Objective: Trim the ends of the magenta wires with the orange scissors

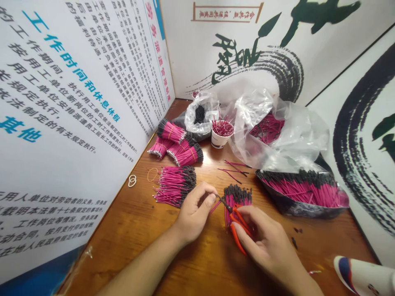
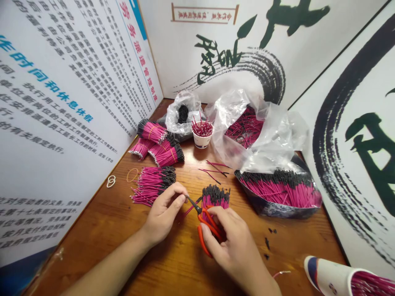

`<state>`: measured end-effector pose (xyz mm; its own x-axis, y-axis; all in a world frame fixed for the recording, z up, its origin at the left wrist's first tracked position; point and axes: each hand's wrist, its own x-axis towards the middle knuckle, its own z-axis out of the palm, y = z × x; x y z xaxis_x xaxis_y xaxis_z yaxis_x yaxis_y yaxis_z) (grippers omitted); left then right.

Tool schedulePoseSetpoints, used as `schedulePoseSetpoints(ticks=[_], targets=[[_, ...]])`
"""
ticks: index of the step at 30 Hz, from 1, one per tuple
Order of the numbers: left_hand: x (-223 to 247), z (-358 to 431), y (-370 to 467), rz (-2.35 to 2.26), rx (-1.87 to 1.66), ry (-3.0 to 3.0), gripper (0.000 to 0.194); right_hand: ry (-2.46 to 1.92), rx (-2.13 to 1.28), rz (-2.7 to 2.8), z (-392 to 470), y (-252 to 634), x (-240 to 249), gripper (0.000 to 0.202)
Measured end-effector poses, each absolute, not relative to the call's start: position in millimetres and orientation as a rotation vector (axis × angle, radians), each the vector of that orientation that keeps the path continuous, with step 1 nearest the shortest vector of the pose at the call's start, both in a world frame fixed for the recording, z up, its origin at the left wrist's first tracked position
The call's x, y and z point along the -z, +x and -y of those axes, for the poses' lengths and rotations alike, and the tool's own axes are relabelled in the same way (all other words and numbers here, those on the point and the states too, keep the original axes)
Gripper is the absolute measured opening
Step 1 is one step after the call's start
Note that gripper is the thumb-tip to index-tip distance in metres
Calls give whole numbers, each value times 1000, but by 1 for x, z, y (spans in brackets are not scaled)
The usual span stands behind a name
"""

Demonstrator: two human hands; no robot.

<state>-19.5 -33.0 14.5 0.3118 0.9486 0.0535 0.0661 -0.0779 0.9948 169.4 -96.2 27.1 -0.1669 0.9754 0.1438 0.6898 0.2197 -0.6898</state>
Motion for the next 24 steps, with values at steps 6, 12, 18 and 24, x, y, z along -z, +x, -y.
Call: schedulePoseSetpoints(ticks=[6,12,18,24], targets=[[-14,32,-20,-977,-990,1460,19,-1516,-629,1955,96,170,-25,7],[-18,33,-19,-960,-953,1364,21,-1502,-596,1978,95,171,-26,7],[-22,33,-19,-953,-949,1302,22,-1532,-633,1921,96,170,-27,7],[-22,33,-18,-953,-958,1295,18,-1532,-680,1912,98,170,-31,7]])
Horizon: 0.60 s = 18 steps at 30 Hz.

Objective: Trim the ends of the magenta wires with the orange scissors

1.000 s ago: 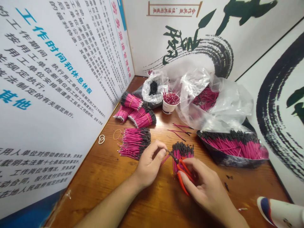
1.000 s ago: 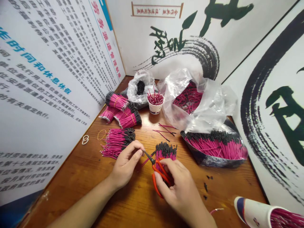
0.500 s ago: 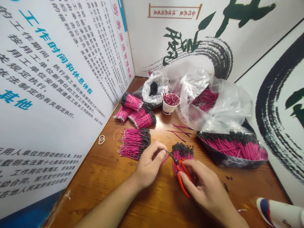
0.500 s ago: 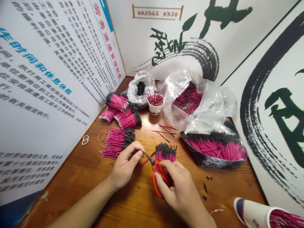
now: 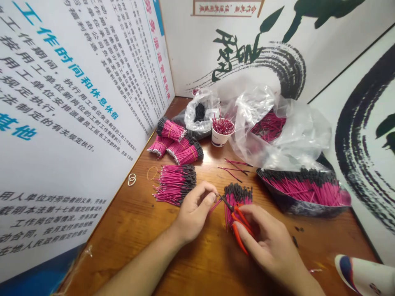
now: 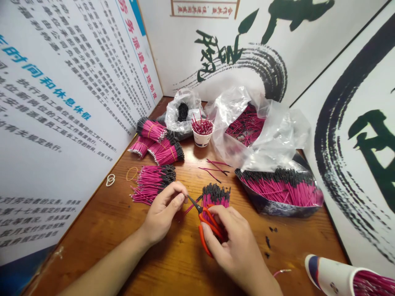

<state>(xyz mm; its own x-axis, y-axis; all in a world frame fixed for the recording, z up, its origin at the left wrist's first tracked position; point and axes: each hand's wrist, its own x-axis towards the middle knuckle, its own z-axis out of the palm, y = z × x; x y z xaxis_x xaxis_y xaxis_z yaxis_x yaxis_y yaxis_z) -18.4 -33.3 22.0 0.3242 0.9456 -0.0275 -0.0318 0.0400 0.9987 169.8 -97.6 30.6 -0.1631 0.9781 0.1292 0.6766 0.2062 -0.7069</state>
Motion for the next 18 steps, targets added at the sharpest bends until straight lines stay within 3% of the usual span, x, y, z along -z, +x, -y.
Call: schedulePoseSetpoints(ticks=[18], targets=[[-21,33,-19,-925,-984,1362,18,-1512,-649,1943,97,169,-32,5]])
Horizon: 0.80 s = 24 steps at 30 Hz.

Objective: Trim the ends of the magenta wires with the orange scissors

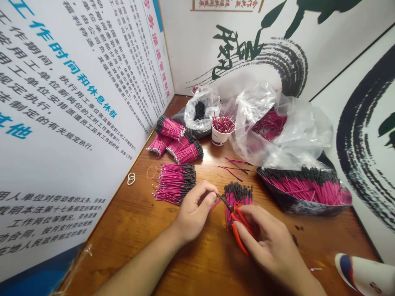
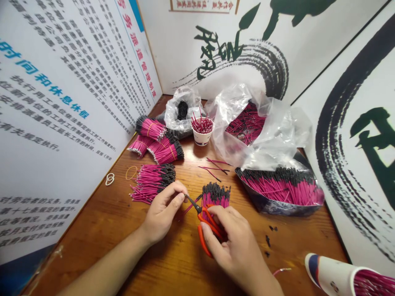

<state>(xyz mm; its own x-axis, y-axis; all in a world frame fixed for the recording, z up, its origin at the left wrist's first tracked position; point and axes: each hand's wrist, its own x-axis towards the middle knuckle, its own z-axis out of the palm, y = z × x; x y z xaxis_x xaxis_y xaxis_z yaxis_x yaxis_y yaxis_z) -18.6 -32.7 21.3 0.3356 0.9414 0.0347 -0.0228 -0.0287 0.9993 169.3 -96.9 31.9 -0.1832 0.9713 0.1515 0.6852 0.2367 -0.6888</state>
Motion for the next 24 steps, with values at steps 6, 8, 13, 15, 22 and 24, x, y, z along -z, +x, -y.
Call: schedulePoseSetpoints(ticks=[6,8,13,15,22,24], targets=[[-22,32,-18,-942,-970,1320,18,-1489,-541,1981,96,170,-33,5],[-22,32,-18,-952,-975,1307,18,-1504,-557,1960,97,170,-31,5],[-18,34,-19,-935,-978,1248,18,-1528,-623,1868,97,172,-24,9],[-16,34,-19,-922,-990,1224,19,-1539,-650,1848,97,172,-22,9],[-11,34,-18,-881,-1019,1144,19,-1554,-588,1868,99,170,-21,10],[-11,35,-18,-867,-1027,1113,18,-1538,-534,1875,98,170,-21,11]])
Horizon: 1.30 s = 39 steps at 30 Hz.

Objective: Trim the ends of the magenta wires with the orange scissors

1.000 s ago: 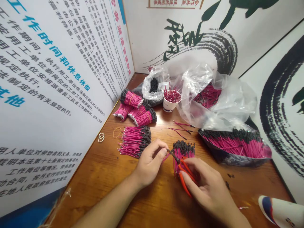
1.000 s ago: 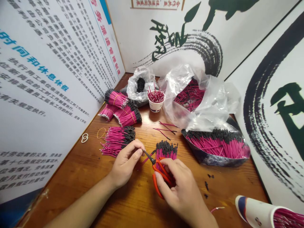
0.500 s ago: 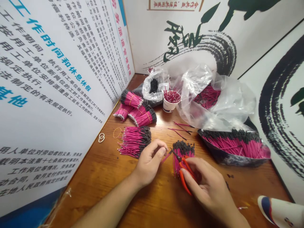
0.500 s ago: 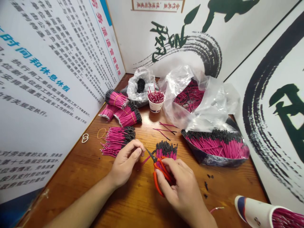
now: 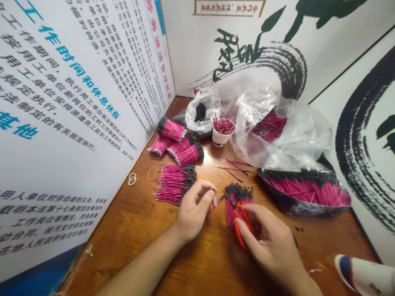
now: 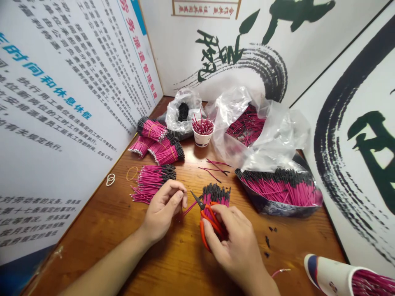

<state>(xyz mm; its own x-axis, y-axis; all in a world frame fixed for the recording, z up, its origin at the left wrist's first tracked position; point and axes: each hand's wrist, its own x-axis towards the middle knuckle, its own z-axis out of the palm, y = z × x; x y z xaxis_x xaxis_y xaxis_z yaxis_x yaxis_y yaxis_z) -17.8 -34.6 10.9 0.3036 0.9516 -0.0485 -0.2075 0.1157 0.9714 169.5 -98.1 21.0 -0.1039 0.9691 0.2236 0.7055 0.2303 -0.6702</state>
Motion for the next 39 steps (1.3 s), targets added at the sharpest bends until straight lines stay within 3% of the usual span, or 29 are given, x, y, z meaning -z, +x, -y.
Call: schedulePoseSetpoints(ticks=[11,24,39], targets=[[-14,33,-13,-883,-1065,1111,14,-1594,-587,1835,96,172,-16,10],[-7,35,-8,-799,-1123,1203,9,-1579,-395,1692,95,161,-31,14],[-3,30,-13,-802,-1095,1262,19,-1643,-230,1667,93,196,-19,19]])
